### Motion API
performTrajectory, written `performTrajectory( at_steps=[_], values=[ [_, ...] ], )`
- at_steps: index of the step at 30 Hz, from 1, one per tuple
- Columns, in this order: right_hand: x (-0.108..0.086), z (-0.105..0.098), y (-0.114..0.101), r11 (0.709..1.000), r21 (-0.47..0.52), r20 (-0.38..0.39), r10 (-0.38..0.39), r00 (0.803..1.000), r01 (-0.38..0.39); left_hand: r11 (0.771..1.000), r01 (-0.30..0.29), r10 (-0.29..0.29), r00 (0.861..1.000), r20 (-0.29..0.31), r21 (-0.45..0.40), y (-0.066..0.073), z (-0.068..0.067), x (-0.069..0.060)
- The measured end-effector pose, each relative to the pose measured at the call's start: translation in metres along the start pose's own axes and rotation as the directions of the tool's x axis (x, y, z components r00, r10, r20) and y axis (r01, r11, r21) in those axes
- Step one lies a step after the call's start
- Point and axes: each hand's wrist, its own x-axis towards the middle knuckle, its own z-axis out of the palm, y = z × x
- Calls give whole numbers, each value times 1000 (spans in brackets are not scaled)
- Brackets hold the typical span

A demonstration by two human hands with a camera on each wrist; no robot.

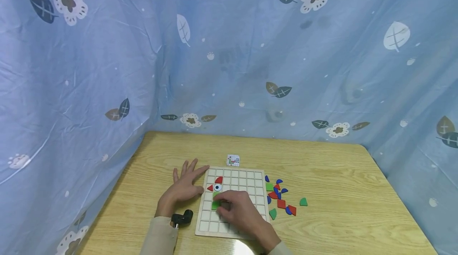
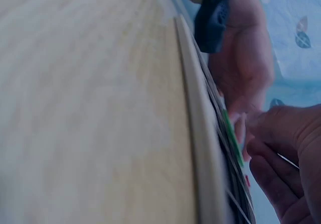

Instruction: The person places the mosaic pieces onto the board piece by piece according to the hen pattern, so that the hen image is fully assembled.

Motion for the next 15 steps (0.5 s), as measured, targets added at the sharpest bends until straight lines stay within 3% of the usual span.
performTrajectory(
  at_steps=[6,10,15],
  values=[
    [-15,-24,10,989,134,2,71,997,-70,1000,1,-1,1000,4,-14,0,1,0],
    [-34,-47,21,979,145,-13,146,989,-143,1000,-1,1,1000,7,-25,1,0,0],
    [-63,-78,39,980,104,-43,173,984,-168,1000,4,-4,1000,7,-24,1,0,0]
  ],
)
